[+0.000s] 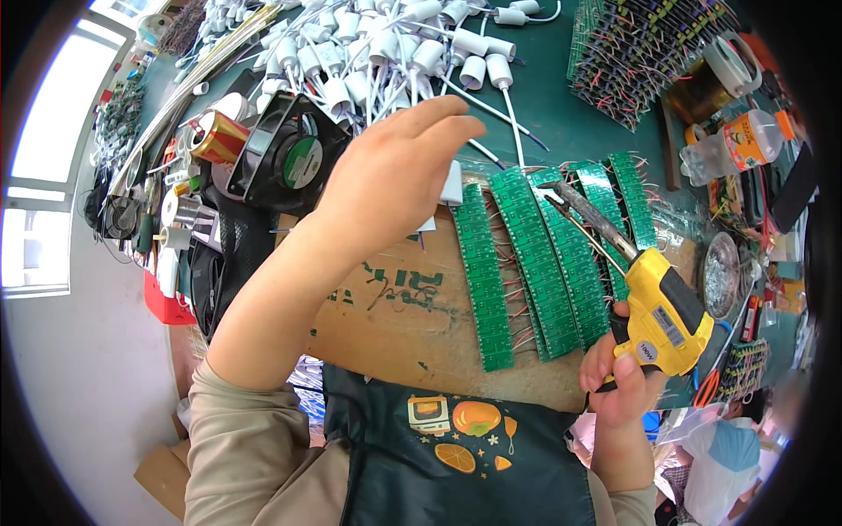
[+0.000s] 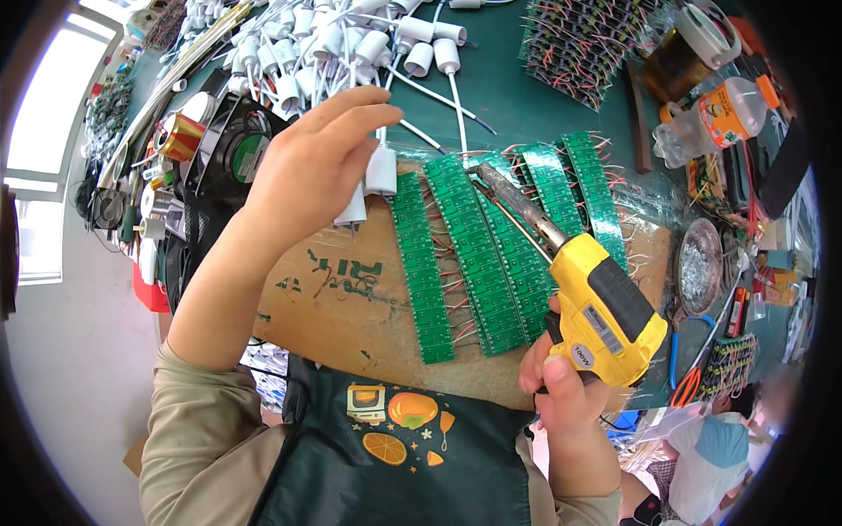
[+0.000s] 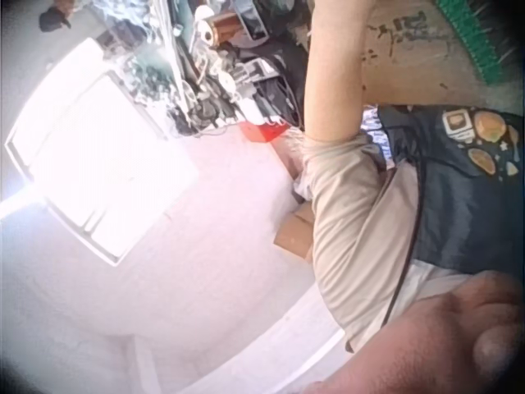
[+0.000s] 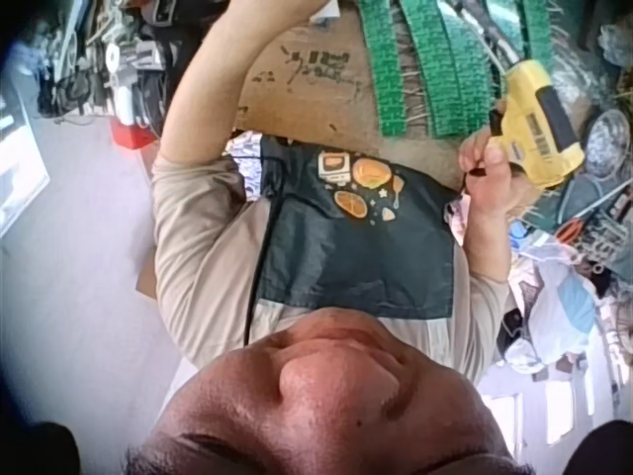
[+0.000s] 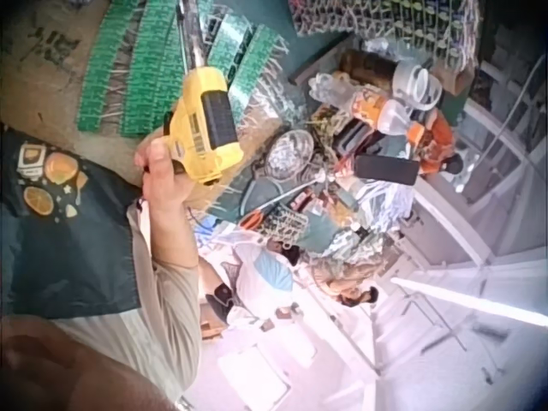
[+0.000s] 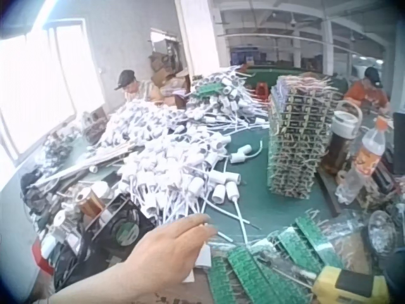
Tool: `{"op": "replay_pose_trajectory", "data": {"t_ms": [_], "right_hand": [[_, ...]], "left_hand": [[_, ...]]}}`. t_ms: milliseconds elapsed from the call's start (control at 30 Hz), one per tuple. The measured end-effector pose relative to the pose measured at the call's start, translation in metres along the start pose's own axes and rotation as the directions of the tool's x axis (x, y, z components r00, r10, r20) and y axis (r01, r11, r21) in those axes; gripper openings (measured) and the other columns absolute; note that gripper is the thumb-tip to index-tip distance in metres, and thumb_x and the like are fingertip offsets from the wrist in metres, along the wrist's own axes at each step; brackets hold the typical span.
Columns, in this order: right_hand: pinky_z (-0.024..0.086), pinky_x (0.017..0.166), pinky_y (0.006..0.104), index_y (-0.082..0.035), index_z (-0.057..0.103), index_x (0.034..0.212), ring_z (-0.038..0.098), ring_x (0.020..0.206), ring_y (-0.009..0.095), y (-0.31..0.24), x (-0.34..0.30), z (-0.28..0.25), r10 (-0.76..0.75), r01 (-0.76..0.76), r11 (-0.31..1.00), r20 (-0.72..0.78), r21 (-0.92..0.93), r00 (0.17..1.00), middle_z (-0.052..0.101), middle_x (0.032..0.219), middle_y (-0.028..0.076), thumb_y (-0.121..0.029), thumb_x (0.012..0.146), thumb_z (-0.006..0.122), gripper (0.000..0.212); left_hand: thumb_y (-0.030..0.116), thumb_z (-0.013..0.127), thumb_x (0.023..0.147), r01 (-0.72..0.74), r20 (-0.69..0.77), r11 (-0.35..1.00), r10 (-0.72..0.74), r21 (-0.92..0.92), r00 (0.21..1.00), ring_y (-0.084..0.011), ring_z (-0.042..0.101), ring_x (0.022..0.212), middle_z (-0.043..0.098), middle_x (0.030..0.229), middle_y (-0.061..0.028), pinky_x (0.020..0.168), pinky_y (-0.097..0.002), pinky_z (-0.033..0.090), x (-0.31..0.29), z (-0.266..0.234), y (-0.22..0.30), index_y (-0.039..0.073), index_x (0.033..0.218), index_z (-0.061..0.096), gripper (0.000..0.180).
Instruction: The person solders electrical wires from light bulb housings onto a green LED circuit strip using a handheld soldering gun and solder wire.
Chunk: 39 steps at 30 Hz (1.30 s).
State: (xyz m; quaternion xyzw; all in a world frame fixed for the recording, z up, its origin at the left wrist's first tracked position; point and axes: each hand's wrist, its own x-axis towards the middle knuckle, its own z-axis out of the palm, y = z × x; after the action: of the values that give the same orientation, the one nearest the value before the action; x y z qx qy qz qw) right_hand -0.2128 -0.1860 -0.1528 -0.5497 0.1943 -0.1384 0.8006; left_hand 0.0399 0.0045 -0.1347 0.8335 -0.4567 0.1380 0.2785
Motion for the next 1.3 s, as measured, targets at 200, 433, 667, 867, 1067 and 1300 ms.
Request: {"op": "replay_pose_trajectory", "data": {"t_ms": [200, 433, 667, 867, 1067, 1300], "right_hand": [[0.039, 0.04, 0.026, 0.009, 0.041, 0.13, 0.044, 0.044, 0.011, 0.001, 0.0, -0.008, 0.008, -0.008, 1.0, -0.014, 0.004, 1.0, 0.046, 0.062, 0.003, -0.026, 0.088, 0.065, 0.06], [0.039, 0.041, 0.0258, 0.009, 0.04, 0.131, 0.044, 0.045, 0.011, 0.0, 0.002, -0.002, 0.001, -0.001, 1.0, 0.028, -0.001, 1.0, 0.046, 0.063, 0.004, -0.024, 0.089, 0.064, 0.058], [0.039, 0.041, 0.026, 0.009, 0.04, 0.131, 0.044, 0.045, 0.011, -0.002, -0.001, 0.0, 0.024, -0.024, 1.0, 0.019, -0.005, 1.0, 0.046, 0.063, 0.004, -0.025, 0.088, 0.064, 0.06], [0.039, 0.041, 0.026, 0.008, 0.041, 0.13, 0.045, 0.044, 0.012, 0.002, 0.0, 0.002, 0.042, -0.042, 0.999, 0.008, -0.034, 0.999, 0.046, 0.061, 0.004, -0.027, 0.086, 0.067, 0.062], [0.042, 0.044, 0.026, 0.007, 0.042, 0.132, 0.049, 0.048, 0.013, 0.007, -0.005, 0.007, 0.092, -0.092, 0.996, 0.075, -0.004, 0.993, 0.056, 0.067, 0.01, -0.016, 0.085, 0.065, 0.057], [0.04, 0.043, 0.0258, 0.006, 0.042, 0.132, 0.045, 0.046, 0.012, 0.007, -0.007, 0.017, 0.124, -0.117, 0.984, 0.049, -0.132, 0.991, 0.047, 0.06, 0.003, -0.028, 0.084, 0.073, 0.067]], "left_hand": [[-0.005, 0.054, 0.075, -0.063, 0.32, 0.998, 0.066, -0.022, 0.945, -0.0327, 0.058, 0.114, 0.064, 0.12, -0.0094, 0.096, -0.0435, 0.047, -0.014, -0.02, -0.012, 0.009, 0.106, 0.065, 0.035], [-0.003, 0.064, 0.067, -0.242, 0.368, 0.964, 0.186, 0.111, 0.911, -0.031, 0.054, 0.123, 0.062, 0.124, -0.008, 0.106, -0.0488, 0.041, -0.037, -0.022, -0.01, 0.01, 0.114, 0.063, 0.049], [0.002, 0.075, 0.074, -0.373, -0.197, 0.928, 0.364, -0.012, 0.911, -0.0356, 0.067, 0.099, 0.062, 0.119, -0.0264, 0.081, -0.0377, 0.056, -0.035, -0.042, 0.002, -0.002, 0.119, 0.058, 0.048], [0.002, 0.075, 0.069, -0.217, -0.096, 0.969, 0.228, 0.118, 0.969, -0.0221, 0.061, 0.076, 0.066, 0.102, -0.0115, 0.065, -0.0365, 0.048, -0.045, -0.072, 0.07, 0.014, 0.117, 0.062, 0.051], [0.006, 0.07, 0.069, -0.063, 0.325, 0.976, -0.009, 0.209, 0.946, -0.0252, 0.06, 0.083, 0.06, 0.101, -0.0076, 0.075, -0.0386, 0.048, -0.079, -0.025, 0.033, 0.015, 0.11, 0.063, 0.043], [0.006, 0.071, 0.07, -0.036, 0.142, 0.984, 0.011, 0.173, 0.99, -0.0293, 0.059, 0.087, 0.058, 0.106, -0.0096, 0.078, -0.0411, 0.049, -0.091, 0.014, 0.016, 0.014, 0.112, 0.064, 0.043]]}}
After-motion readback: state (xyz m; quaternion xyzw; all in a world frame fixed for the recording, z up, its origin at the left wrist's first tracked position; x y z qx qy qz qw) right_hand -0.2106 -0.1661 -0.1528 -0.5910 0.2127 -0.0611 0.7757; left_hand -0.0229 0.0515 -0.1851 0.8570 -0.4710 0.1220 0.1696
